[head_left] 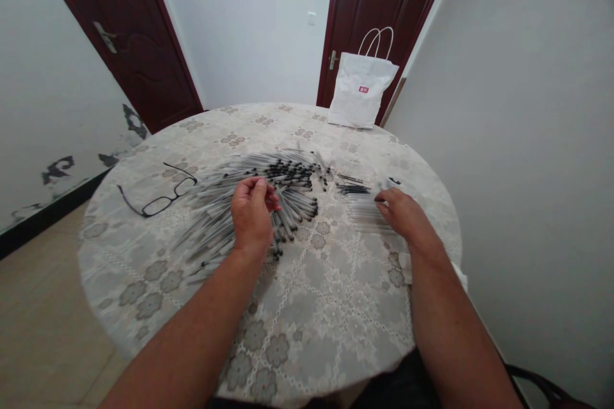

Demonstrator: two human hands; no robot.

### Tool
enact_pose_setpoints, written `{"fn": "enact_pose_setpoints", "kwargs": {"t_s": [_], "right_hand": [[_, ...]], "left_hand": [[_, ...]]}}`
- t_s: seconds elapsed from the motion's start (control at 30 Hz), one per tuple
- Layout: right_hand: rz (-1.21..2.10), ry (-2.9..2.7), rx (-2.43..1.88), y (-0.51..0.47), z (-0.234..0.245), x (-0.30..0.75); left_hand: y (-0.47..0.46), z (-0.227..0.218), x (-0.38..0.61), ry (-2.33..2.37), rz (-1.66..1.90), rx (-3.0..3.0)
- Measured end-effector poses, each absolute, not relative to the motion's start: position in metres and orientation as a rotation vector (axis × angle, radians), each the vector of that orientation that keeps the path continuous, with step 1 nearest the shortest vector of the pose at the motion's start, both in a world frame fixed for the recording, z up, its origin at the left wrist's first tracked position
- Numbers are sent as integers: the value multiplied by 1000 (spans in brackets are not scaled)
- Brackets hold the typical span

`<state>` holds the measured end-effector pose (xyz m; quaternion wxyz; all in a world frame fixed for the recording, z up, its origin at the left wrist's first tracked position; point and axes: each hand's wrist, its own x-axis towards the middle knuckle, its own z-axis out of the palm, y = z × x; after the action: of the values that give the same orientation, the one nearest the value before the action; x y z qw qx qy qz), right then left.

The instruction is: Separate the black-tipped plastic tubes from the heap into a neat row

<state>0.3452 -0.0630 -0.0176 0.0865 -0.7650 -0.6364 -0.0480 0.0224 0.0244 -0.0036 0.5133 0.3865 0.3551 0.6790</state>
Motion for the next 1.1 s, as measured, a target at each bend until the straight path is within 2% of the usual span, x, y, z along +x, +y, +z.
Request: {"fn": "enact_pose_setpoints", "kwargs": {"t_s": [0.83,1.1], "right_hand": [[-156,-1856,-2389,-61,-19,339],[-260,-1799,-2422,-51,-26,329]], "left_hand": [[22,-5,27,901,1585,983],[22,-7,28,908,1573,1017]]}}
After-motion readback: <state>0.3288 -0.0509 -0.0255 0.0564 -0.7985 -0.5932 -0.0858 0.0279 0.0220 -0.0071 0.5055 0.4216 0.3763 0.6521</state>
